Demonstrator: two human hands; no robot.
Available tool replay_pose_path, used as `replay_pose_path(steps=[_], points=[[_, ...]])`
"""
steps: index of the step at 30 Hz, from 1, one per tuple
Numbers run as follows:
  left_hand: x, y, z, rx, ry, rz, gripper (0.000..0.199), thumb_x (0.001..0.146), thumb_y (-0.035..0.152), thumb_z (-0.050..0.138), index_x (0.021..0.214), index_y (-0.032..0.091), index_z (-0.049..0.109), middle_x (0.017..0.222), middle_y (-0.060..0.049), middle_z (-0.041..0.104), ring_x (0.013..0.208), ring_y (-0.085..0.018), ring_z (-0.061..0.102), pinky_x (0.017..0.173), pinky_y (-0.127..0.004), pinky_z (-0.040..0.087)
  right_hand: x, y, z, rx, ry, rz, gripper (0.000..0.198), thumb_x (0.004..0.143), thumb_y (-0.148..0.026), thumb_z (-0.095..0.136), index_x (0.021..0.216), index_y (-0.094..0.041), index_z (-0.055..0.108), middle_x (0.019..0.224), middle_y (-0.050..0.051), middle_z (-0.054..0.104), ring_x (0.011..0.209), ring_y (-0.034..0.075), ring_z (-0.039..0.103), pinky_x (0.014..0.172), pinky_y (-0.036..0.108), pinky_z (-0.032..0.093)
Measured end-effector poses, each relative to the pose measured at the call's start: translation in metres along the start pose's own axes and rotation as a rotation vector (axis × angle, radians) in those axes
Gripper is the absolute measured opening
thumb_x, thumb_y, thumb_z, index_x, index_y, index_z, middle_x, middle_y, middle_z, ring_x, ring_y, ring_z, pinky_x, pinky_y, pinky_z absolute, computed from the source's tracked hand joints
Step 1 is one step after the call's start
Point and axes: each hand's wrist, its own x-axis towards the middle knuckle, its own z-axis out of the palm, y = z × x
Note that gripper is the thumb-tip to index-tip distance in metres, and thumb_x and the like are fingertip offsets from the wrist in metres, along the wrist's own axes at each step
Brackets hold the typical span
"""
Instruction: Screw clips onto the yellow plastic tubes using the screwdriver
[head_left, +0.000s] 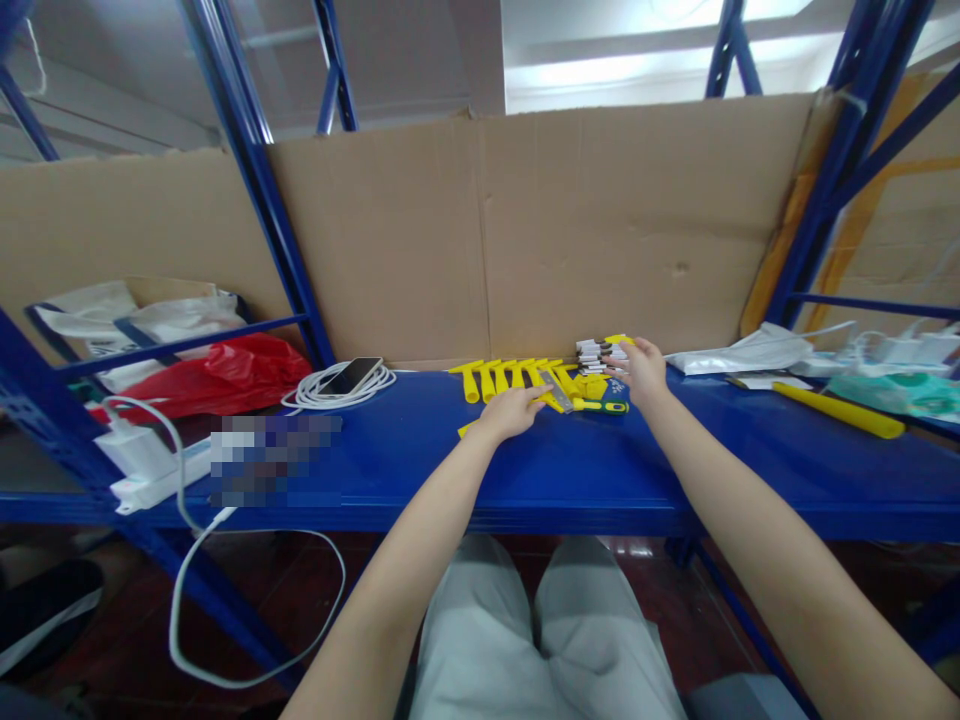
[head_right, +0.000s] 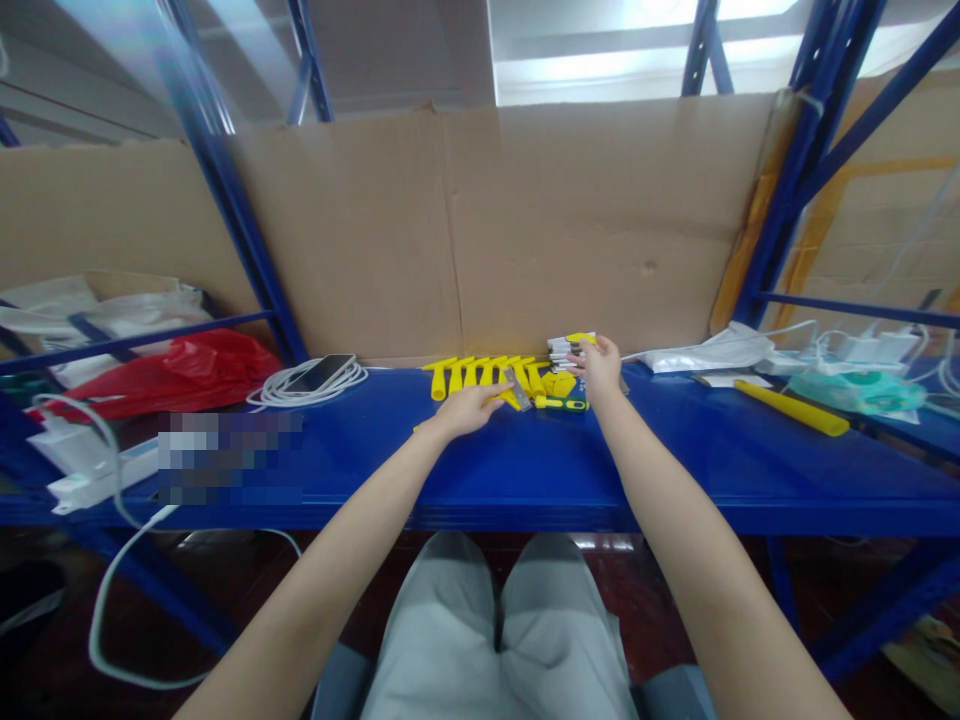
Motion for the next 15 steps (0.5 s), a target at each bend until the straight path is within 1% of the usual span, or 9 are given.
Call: replay_pose_path(steps=[3,7,10,12,15], points=[[0.0006,-0.0007,0.001,0.001,0.004,0.001,0.043,0.094,0.035,0.039,0.137,0.035,0.044,0.127,-0.003,0.06,0.114,-0.023,0.057,0.092,-0.034,0.045,0.0023,0.0004,-0.0042,0.04,-0.025,0.071,0.029,0.085,-0.023,0.047,0.112,-0.029,0.037,0.106,0.002,0.057,0.076,0.011,0.067,0.062,0.024,0.055],[0.0011,-0.0011,0.0016,0.002,-0.006,0.002,0.044,0.094,0.036,0.039,0.137,0.035,0.043,0.128,-0.002,0.059,0.115,-0.022,0.056,0.094,-0.034,0.044,0.004,0.0014,-0.0068,0.056,-0.005,0.12,0.033,0.08,-0.016,0.051,0.107,-0.028,0.038,0.094,-0.001,0.059,0.073,0.01,0.067,0.061,0.024,0.056],[0.001,-0.0009,0.0014,0.003,-0.005,0.0,0.044,0.094,0.036,0.039,0.137,0.035,0.043,0.128,-0.002,0.059,0.115,-0.022,0.056,0.093,-0.034,0.044,0.0018,-0.0012,-0.0063,0.091,0.028,0.145,0.031,0.08,-0.015,0.051,0.105,-0.028,0.038,0.088,-0.003,0.059,0.069,0.009,0.066,0.061,0.023,0.056],[0.0009,-0.0007,0.0012,0.004,-0.005,-0.001,0.044,0.094,0.036,0.039,0.137,0.036,0.043,0.128,-0.002,0.059,0.115,-0.023,0.056,0.093,-0.034,0.044,-0.0006,-0.0036,-0.0054,0.116,0.062,0.154,0.035,0.078,-0.012,0.051,0.106,-0.028,0.038,0.084,-0.004,0.058,0.067,0.008,0.065,0.059,0.021,0.055],[0.0006,-0.0003,0.0009,0.007,-0.007,0.0,0.043,0.093,0.035,0.039,0.137,0.036,0.044,0.127,-0.002,0.06,0.114,-0.023,0.057,0.092,-0.034,0.045,-0.0036,-0.0054,-0.0038,0.133,0.118,0.166,0.045,0.075,-0.003,0.049,0.111,-0.028,0.037,0.081,-0.005,0.055,0.063,0.006,0.063,0.055,0.018,0.054]])
